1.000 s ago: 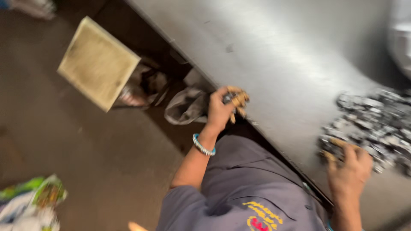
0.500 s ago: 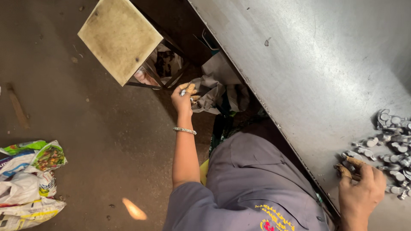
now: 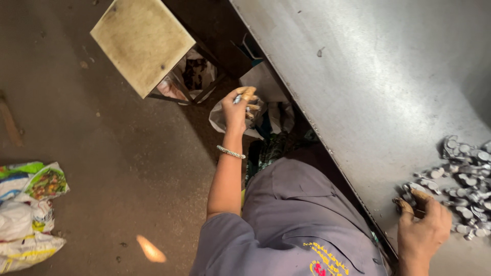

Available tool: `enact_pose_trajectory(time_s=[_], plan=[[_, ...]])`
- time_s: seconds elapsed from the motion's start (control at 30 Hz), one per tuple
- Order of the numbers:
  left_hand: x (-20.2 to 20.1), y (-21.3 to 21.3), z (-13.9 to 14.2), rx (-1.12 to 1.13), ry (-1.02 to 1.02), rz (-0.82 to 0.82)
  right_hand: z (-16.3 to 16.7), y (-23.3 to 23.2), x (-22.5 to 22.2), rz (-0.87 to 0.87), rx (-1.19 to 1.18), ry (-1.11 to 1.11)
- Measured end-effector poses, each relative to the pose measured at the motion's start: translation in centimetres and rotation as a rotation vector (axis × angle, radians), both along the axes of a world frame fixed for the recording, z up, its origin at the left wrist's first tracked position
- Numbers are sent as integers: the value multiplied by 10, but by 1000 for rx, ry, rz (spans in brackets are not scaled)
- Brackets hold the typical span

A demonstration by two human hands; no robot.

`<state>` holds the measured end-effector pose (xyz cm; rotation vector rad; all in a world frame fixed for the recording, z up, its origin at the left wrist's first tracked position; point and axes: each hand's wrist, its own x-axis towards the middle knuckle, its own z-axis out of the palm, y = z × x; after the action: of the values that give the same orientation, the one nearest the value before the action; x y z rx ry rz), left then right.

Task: The person picks small metal castings one at a time from a pile on a slanted metal table, turns and feels each piece with both hands, and places accepted pieces into a paper-lined bag below the table edge. They occasionally gather scattered pieces back into a pile and reach into the bag to make room.

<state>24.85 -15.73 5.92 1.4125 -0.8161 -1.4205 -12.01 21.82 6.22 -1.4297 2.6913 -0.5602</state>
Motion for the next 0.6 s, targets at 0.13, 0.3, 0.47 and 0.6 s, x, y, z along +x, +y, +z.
enact_pose_trajectory(time_s=[0.13,0.3,0.47,0.6], plan=[[-35,0,19,-25,48,-186,0,-1,5,-9,-58,-69],[-43,3,33,-9,112,-187,11,-9,4,-37,-62,-74],[-49,22,46,75,171,-193,33,-26,9,-167,-222,-290],[-102,58,53,72,216,-464,50,-36,19,-183,-395,-328]])
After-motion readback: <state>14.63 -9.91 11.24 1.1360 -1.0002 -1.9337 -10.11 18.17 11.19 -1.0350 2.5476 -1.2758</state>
